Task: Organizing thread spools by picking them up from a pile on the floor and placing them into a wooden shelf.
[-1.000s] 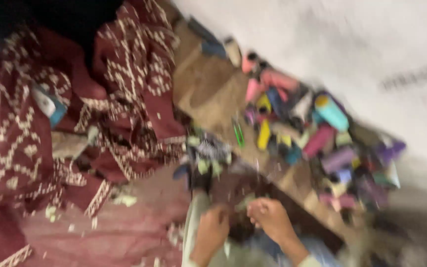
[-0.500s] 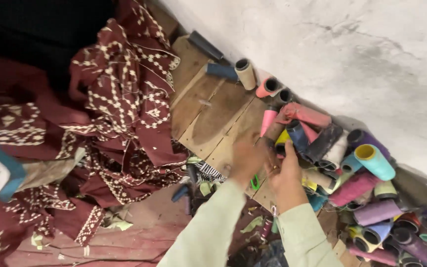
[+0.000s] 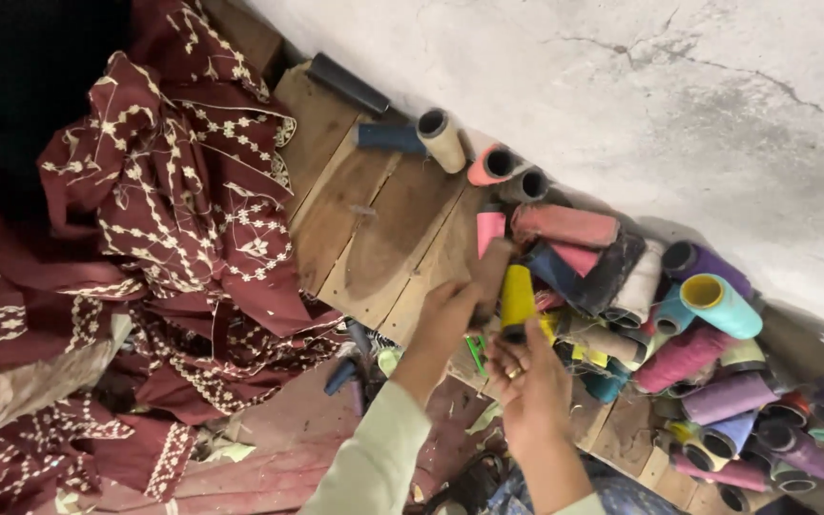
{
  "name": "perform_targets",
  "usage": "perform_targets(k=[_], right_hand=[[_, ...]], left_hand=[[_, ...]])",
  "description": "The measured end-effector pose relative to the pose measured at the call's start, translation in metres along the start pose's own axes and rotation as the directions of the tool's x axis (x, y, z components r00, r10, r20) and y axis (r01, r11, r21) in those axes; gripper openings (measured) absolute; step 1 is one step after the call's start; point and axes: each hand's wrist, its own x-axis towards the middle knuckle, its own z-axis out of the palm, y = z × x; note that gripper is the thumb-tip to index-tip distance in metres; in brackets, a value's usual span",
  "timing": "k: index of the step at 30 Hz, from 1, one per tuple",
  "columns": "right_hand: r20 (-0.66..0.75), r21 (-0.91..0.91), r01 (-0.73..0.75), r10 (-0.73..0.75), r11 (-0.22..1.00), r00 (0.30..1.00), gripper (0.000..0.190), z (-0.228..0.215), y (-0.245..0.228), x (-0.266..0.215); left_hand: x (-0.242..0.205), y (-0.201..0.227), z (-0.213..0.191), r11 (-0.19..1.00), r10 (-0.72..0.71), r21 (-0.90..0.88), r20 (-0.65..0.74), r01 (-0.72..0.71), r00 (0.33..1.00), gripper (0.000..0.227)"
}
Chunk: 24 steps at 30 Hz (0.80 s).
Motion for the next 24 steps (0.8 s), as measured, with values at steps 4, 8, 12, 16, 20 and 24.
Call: perform_targets(k=[4,8,12,16,20,24], right_hand=[[0.191,-0.14,0.192,-0.164,0.971,0.968,0.018,-0.015,0.028,-0.002],[0.196,-0.399,0.194,-0.123,0.896,0.973,0.064,-0.004,0.022,-0.031],[0.23,-0.545,0.27,-0.168,0.793,0.958,0.055,-0.011,0.026,-0.033],[0.342,-0.526,0.358,-0.193,0.772,0.919,0.05,-0.027,0.028,-0.024],[0.488,-0.58,0.576,-0.32,0.576,0.812,0.051,-0.034,0.011,-0.028],[0.665,-0.587,0.596,-0.093,0.549,0.741,0.096,-0.017,-0.014,-0.029]], left_hand=[[-0.042,0.016,-0.022,0.998,-0.042,-0.036,0.005,0.042,0.999,0.024],[-0.084,0.048,-0.028,0.998,-0.041,0.061,0.124,0.033,0.992,0.042],[-0.099,0.049,-0.024,0.983,-0.046,0.18,0.052,0.036,0.998,0.052],[-0.094,0.039,-0.03,0.998,0.041,0.042,0.098,-0.046,0.994,0.076],[-0.092,0.036,-0.046,0.989,-0.056,0.144,0.104,0.041,0.993,0.048],[-0.105,0.045,-0.066,0.98,-0.15,0.172,0.327,0.097,0.933,0.067]])
